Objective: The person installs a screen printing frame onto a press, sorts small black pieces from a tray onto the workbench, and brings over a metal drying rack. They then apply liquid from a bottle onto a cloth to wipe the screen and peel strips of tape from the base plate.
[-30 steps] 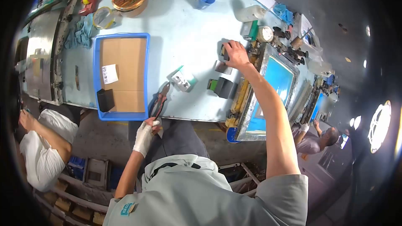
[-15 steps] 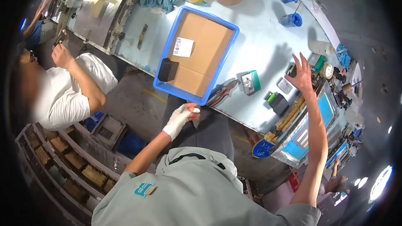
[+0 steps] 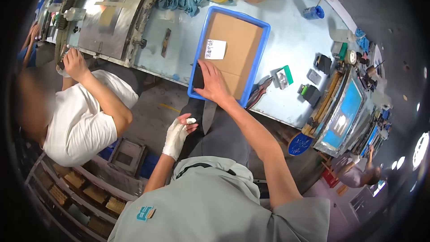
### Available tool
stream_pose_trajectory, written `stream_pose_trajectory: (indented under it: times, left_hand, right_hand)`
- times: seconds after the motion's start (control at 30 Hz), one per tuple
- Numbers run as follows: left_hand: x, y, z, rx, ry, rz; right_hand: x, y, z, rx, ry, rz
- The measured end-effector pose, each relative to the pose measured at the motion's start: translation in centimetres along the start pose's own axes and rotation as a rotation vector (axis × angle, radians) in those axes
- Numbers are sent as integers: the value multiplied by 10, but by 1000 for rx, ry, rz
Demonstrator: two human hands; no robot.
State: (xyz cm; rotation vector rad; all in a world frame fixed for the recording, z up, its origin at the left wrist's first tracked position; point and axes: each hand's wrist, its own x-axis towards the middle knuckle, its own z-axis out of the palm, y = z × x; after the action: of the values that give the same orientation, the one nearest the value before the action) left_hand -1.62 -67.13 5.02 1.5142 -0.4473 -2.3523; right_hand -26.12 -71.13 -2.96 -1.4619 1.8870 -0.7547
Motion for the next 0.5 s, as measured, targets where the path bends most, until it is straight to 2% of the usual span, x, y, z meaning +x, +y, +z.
stream_pose_trajectory:
  times: [0.07, 0.23, 0.5]
  left_hand:
    - [-1, -1, -22, 27, 33, -25]
    - [-1, 1, -60, 75, 71, -46]
    - [1, 12, -63, 167, 63, -123]
  right_hand:
    - [-1, 5, 6, -36, 41, -78]
    - [1, 15, 16, -16, 55, -73]
    - [6, 23, 16, 20, 29, -64]
